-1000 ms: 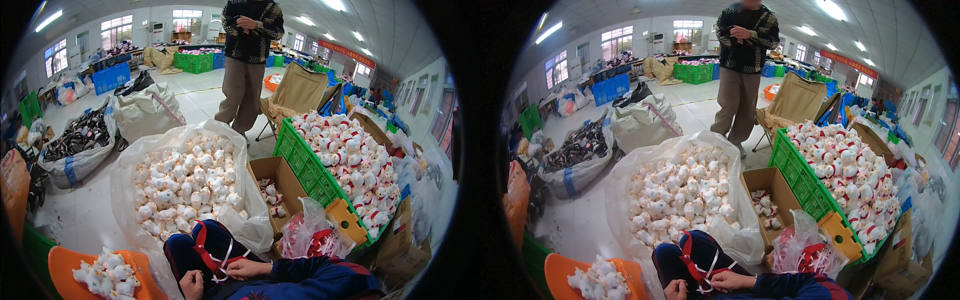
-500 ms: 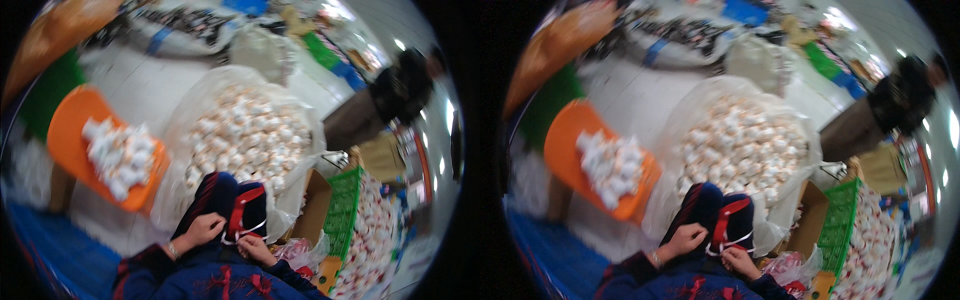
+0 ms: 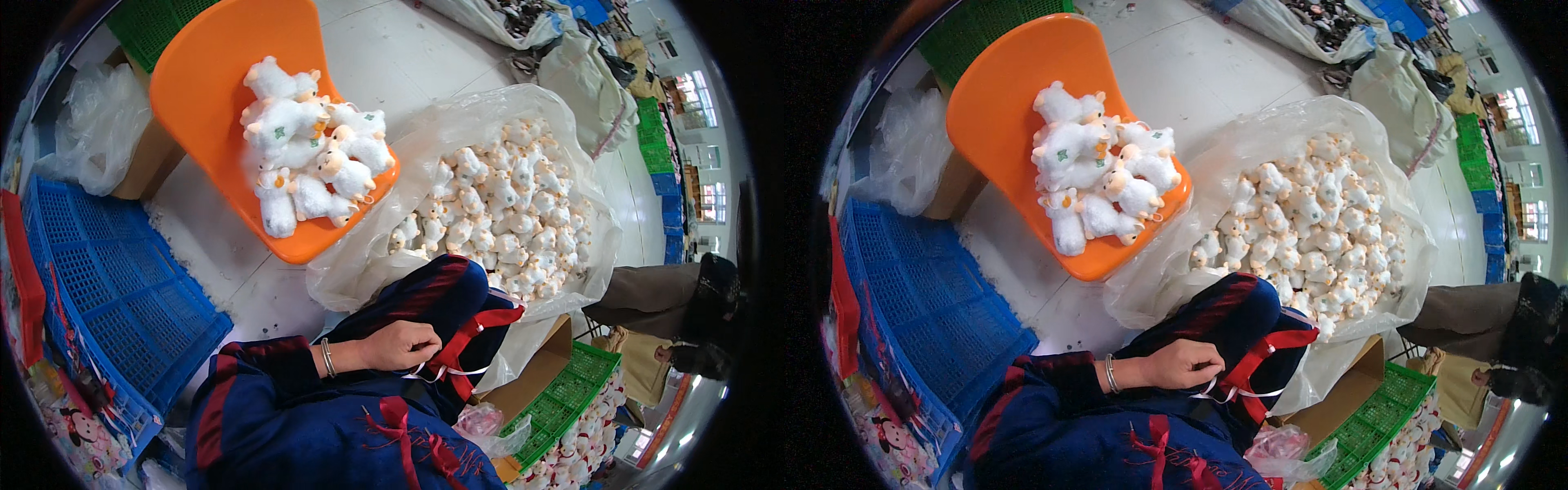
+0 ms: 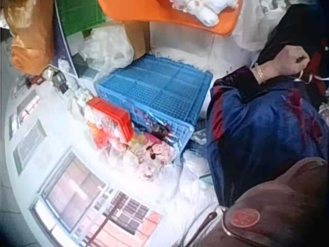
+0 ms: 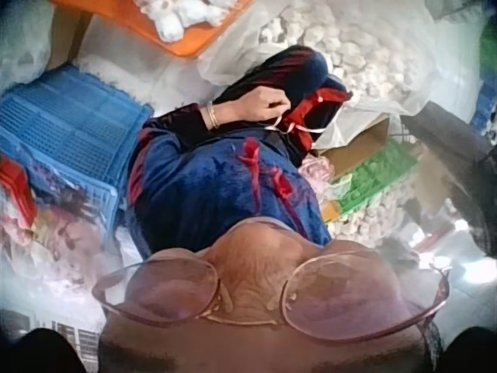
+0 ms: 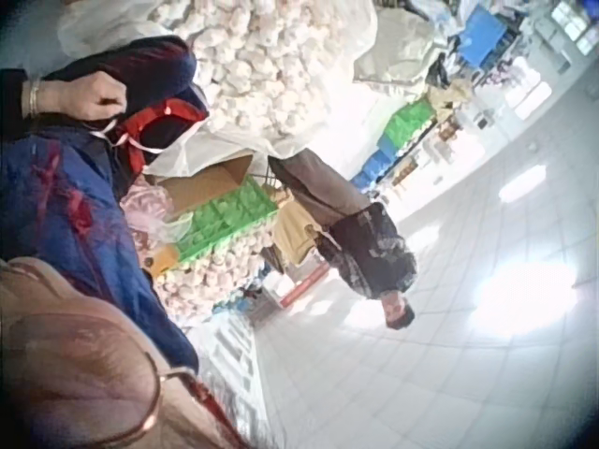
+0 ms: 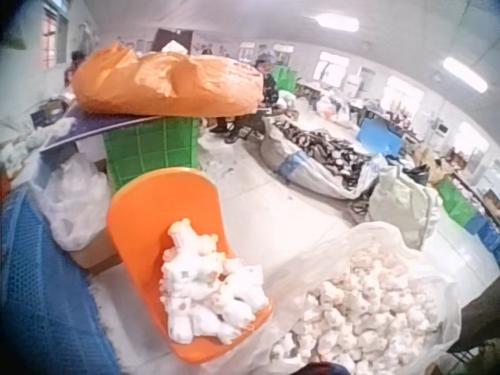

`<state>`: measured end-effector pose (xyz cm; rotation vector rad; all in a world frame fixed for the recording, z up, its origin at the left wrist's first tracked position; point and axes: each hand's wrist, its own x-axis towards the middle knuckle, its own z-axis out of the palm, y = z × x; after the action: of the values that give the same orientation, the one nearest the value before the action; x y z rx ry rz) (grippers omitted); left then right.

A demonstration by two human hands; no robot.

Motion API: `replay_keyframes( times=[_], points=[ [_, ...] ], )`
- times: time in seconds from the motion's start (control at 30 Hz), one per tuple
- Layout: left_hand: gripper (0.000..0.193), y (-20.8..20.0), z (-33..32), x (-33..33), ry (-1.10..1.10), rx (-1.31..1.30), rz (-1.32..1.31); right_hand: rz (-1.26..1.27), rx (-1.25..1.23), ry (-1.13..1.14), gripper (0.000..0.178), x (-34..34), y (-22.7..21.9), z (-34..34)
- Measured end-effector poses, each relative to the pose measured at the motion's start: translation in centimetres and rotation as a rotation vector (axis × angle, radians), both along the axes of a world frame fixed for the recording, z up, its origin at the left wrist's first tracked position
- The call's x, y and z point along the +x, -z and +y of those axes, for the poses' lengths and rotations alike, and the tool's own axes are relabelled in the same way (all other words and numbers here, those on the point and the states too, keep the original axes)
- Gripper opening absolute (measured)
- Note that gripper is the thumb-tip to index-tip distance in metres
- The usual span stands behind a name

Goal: The person sits on the floor and ties red ribbons around small white plush toys. They pick up each toy, wrap the ribbon around its neck, and tie a bow before placing the finished toy into a nearby green crate.

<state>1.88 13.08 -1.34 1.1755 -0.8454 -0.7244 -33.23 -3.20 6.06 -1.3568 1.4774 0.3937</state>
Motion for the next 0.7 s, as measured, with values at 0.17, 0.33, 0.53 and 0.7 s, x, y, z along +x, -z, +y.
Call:
replay_keyframes(
  times=[0.17, 0.33, 0.53, 0.7],
  points=[
    [0.009, 0.1, 0.6, 0.6, -0.013, 0.011, 0.082, -0.007, 0.026, 0.165, 0.044, 4.1, -0.9, 0.2],
    [0.008, -0.1, 1.0, 1.8, -0.003, 0.04, 0.05, -0.046, 0.033, 0.342, 0.051, 4.4, -2.0, 1.8],
    [0.009, -0.4, 1.1, 2.8, -0.053, 0.103, 0.119, -0.173, 0.131, 0.512, 0.059, 2.8, -4.7, 2.8],
    [0.005, -0.5, 0.6, 2.0, 0.072, 0.308, 0.205, -0.268, 0.191, 0.728, 0.066, 0.8, -5.3, 5.3]
  ],
)
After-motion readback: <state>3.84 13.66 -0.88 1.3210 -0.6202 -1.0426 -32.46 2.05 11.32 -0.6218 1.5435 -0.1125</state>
